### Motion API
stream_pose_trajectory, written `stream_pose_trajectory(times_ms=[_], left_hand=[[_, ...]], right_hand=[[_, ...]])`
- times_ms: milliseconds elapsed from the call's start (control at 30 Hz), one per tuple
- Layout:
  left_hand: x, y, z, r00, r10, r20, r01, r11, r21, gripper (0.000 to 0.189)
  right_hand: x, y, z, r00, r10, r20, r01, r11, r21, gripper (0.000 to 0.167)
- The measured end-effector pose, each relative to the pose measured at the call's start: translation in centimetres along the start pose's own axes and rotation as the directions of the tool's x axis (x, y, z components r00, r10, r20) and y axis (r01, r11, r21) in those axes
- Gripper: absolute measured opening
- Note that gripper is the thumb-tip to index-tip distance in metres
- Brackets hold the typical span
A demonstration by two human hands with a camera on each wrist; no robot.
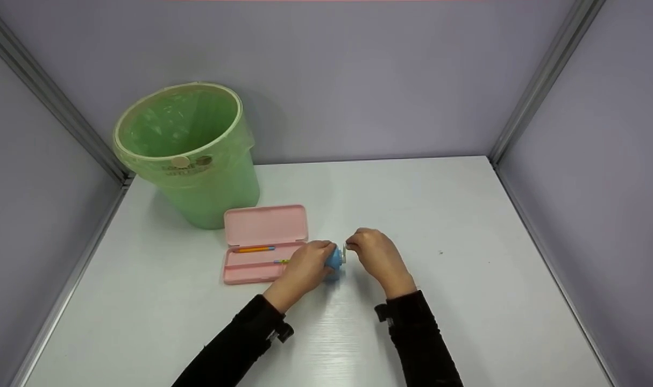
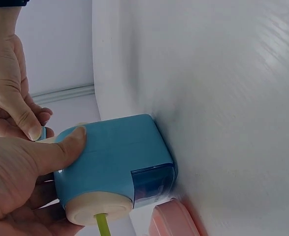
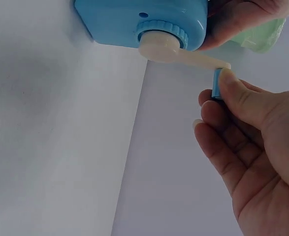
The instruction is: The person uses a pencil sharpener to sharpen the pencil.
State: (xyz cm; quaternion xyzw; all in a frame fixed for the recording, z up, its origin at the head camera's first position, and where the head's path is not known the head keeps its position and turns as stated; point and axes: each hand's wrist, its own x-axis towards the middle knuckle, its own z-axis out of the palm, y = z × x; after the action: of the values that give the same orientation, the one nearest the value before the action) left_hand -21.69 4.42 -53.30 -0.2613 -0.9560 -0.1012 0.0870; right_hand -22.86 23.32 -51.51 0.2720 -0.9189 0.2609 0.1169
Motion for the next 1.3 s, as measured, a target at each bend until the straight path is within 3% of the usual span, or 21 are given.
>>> stream_pose_trajectory(times_ms=[333,633,867,1100,1200,1300], left_hand=[[0.0,-0.1,-0.2,1.0,-0.001,0.0,0.001,1.0,0.003,0.036],[-0.4,0.2,0.5,0.999,0.002,-0.054,0.002,0.996,0.085,0.035],[-0.9,0.3,0.6,0.998,0.009,-0.059,-0.006,0.998,0.055,0.039],[-0.8,0.1,-0.2,1.0,0.009,0.027,-0.009,1.0,0.019,0.044],[-0.6,0.2,-0.2,1.0,0.012,0.025,-0.013,0.999,0.051,0.042],[-0.5,0.4,0.1,0.999,0.035,-0.023,-0.032,0.991,0.133,0.035]], right_hand=[[0.8,0.6,0.9,0.998,0.047,-0.031,-0.047,0.999,0.003,0.009],[0.9,0.5,1.1,0.999,0.041,-0.001,-0.041,0.999,-0.015,0.015],[0.8,0.5,0.9,0.999,0.033,0.018,-0.032,0.998,-0.047,0.013],[0.8,0.4,0.6,0.998,0.049,0.042,-0.048,0.998,-0.036,0.012],[0.9,0.4,0.4,0.997,0.058,0.059,-0.056,0.998,-0.042,0.012],[1.0,0.3,0.3,0.995,0.068,0.075,-0.065,0.997,-0.046,0.013]])
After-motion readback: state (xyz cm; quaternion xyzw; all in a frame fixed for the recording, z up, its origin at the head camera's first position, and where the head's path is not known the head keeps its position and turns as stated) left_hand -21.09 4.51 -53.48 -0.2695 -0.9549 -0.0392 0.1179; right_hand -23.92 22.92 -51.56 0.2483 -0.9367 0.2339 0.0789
